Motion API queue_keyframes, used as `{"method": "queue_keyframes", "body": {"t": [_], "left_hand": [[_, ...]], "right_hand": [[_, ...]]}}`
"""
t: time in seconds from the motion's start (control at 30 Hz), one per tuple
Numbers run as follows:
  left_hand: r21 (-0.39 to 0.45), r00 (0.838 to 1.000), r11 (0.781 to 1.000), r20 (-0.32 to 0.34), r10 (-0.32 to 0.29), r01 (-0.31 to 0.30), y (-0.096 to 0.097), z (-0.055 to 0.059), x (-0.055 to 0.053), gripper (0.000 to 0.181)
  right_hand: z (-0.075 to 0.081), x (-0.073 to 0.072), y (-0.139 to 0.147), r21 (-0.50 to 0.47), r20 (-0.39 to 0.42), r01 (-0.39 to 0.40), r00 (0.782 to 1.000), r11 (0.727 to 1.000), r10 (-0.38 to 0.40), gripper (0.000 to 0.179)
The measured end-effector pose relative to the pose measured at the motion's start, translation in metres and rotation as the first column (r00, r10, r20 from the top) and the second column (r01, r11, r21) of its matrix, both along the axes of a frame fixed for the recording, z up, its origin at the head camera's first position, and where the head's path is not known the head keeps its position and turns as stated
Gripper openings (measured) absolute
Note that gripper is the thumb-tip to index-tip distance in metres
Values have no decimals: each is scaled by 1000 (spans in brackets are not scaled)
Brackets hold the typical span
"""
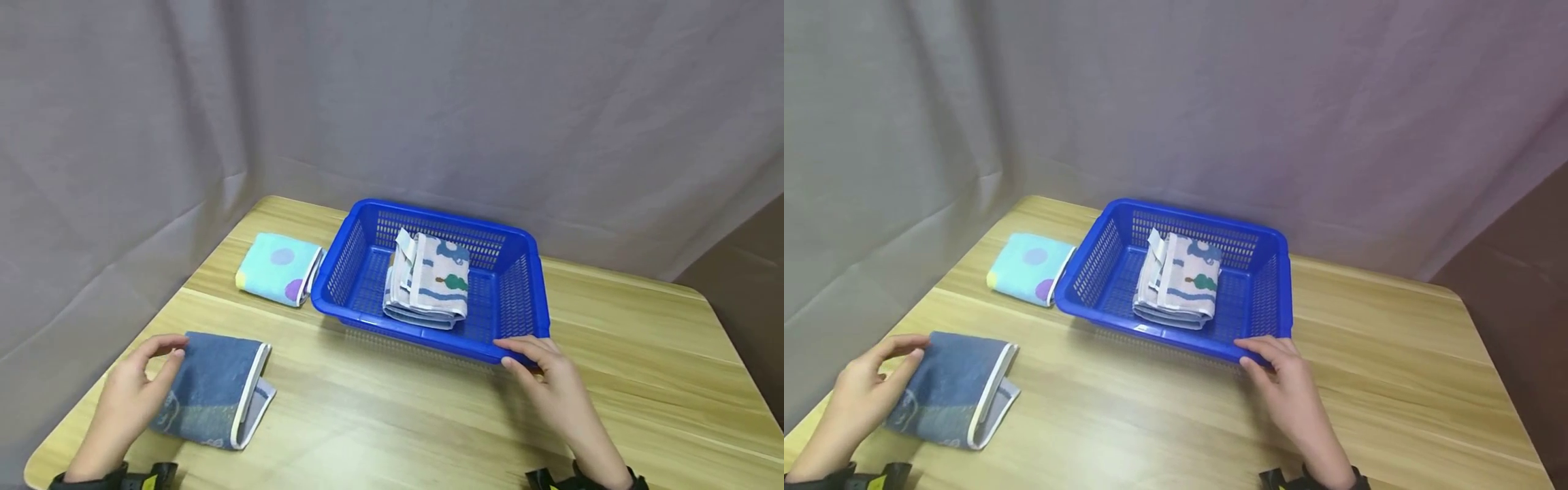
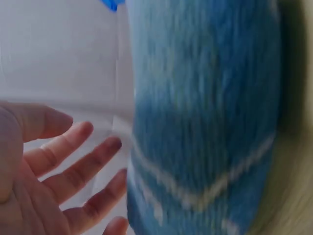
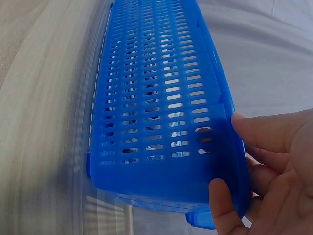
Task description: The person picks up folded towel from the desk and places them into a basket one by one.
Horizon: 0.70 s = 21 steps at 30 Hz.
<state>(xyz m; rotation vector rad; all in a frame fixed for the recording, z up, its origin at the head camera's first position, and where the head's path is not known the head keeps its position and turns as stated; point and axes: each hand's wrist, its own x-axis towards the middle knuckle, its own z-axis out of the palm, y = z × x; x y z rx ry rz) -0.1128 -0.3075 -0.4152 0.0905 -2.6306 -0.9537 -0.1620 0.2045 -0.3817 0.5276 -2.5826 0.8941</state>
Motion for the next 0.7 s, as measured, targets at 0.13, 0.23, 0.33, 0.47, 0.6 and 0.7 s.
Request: {"method": "queue_keyframes", "body": {"t": [0.13,0.23,0.33,0.47,0.6,0.7], "left_hand": [[-22,997,998,29,68,-67,-16,0,-4,29],[-19,995,996,45,87,-87,-26,-2,-8,30],[5,992,996,81,93,-94,-34,-5,-11,32],[26,990,996,115,84,-88,-45,-12,-15,34],[35,991,998,131,40,-45,-52,-18,-18,35],[71,979,998,205,-11,-3,-54,-20,-19,44]], "right_hand": [[-1,0,0,-6,6,-1,1000,1000,1,26],[-1,0,0,-9,6,-2,1000,1000,2,26],[0,0,0,-21,8,-12,1000,1000,12,26],[0,0,0,-33,17,-19,1000,999,19,26],[0,1,0,-32,26,-12,1000,999,13,26],[0,1,0,-29,31,-5,1000,1000,6,26]]}}
